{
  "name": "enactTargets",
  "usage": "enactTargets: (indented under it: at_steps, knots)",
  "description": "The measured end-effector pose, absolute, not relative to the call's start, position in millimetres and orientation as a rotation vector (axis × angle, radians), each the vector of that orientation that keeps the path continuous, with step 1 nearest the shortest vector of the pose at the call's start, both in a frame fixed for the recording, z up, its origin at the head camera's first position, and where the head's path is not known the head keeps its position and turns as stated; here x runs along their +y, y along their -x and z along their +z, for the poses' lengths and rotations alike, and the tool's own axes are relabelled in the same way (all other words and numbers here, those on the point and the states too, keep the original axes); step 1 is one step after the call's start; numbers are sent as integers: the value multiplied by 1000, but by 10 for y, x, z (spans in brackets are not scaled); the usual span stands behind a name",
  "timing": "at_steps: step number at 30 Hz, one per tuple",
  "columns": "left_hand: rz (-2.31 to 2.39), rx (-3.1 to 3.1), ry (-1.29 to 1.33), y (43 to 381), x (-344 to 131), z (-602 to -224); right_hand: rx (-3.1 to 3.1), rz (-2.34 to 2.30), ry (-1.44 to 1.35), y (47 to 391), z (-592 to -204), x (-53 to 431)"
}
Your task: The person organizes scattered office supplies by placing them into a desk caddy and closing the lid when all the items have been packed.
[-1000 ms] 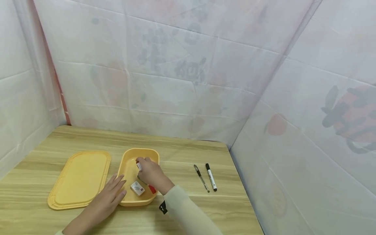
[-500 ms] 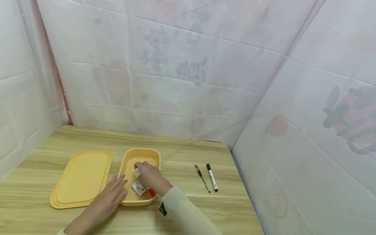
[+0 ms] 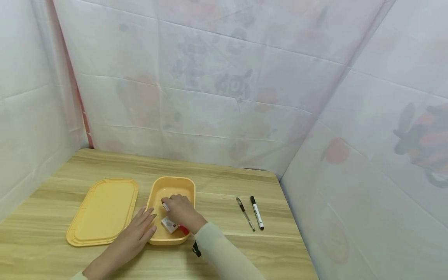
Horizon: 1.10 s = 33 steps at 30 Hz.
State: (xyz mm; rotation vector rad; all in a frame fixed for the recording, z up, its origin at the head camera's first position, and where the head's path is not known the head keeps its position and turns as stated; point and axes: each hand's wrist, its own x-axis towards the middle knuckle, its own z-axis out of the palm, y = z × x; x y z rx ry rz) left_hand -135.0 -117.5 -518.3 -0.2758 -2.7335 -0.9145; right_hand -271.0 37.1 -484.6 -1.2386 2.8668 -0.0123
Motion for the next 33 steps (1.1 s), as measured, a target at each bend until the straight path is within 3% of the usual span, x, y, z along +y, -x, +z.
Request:
enactTargets:
  at_steps: [8,17,33]
  knots:
    - [-886,-2748,288,1345,-1184,-5193,2843,-15,1286,2698,-4854,368]
    - [-903,-2752,287,1338,-1184,-5198,2808,-77,1142,2654,-4859,384]
    - [-901,-2745,307,1337,-1179,-5179,2840,-56,1221,2635,-4814,504]
